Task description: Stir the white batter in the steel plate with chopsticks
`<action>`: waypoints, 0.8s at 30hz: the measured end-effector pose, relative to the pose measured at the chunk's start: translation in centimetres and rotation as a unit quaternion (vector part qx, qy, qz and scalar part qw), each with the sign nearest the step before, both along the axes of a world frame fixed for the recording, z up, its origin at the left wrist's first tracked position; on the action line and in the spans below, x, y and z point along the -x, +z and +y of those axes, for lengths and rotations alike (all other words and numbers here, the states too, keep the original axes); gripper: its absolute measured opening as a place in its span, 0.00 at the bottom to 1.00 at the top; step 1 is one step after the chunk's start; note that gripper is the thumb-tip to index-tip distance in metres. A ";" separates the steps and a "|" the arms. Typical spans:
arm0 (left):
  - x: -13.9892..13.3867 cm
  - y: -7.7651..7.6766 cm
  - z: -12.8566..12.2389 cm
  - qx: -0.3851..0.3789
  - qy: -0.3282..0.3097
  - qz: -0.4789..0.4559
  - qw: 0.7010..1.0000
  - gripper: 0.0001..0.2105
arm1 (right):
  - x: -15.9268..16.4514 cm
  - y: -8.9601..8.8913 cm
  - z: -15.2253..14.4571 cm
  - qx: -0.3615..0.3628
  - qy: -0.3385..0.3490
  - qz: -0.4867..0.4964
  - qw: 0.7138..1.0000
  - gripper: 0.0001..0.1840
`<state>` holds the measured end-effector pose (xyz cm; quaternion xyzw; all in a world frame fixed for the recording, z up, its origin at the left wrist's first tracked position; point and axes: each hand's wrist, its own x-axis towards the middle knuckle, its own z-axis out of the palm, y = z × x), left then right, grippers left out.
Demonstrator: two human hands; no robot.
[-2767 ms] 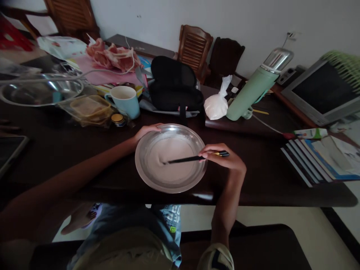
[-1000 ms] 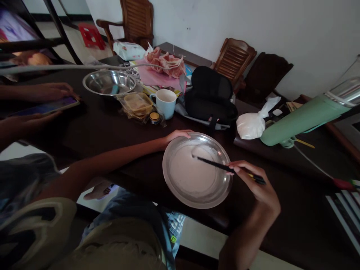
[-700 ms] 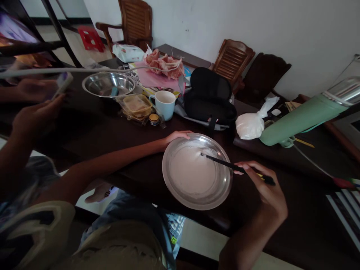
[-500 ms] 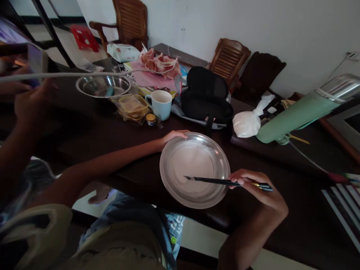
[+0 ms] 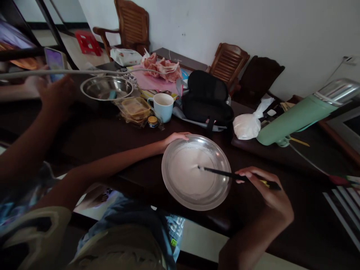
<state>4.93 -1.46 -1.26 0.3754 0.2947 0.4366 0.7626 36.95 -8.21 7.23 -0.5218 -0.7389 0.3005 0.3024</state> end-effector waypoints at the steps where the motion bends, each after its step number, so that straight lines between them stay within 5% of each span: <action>1: 0.0 0.0 0.0 0.000 -0.001 0.000 1.000 0.10 | 0.3 -0.1 0.1 0.002 -0.004 0.009 1.000 0.14; 6: 0.1 -0.1 0.1 -0.035 0.001 0.017 0.999 0.08 | 0.4 -0.1 0.2 0.100 0.120 0.016 0.988 0.13; 11: 0.1 0.0 0.0 -0.111 0.025 0.041 0.993 0.07 | 0.2 -0.3 0.4 0.004 -0.036 0.018 0.999 0.13; 17: -0.4 0.3 0.1 -0.104 0.045 0.053 0.992 0.24 | -0.5 -0.5 -0.2 0.087 0.129 0.018 0.988 0.12; 22: -0.2 0.2 0.0 -0.072 0.049 0.053 0.995 0.10 | -0.2 -0.4 0.1 0.019 -0.029 0.013 0.999 0.15; 24: 0.0 0.2 -0.1 -0.063 0.040 0.051 0.996 0.09 | 0.2 -0.5 0.3 0.035 0.000 0.015 0.999 0.14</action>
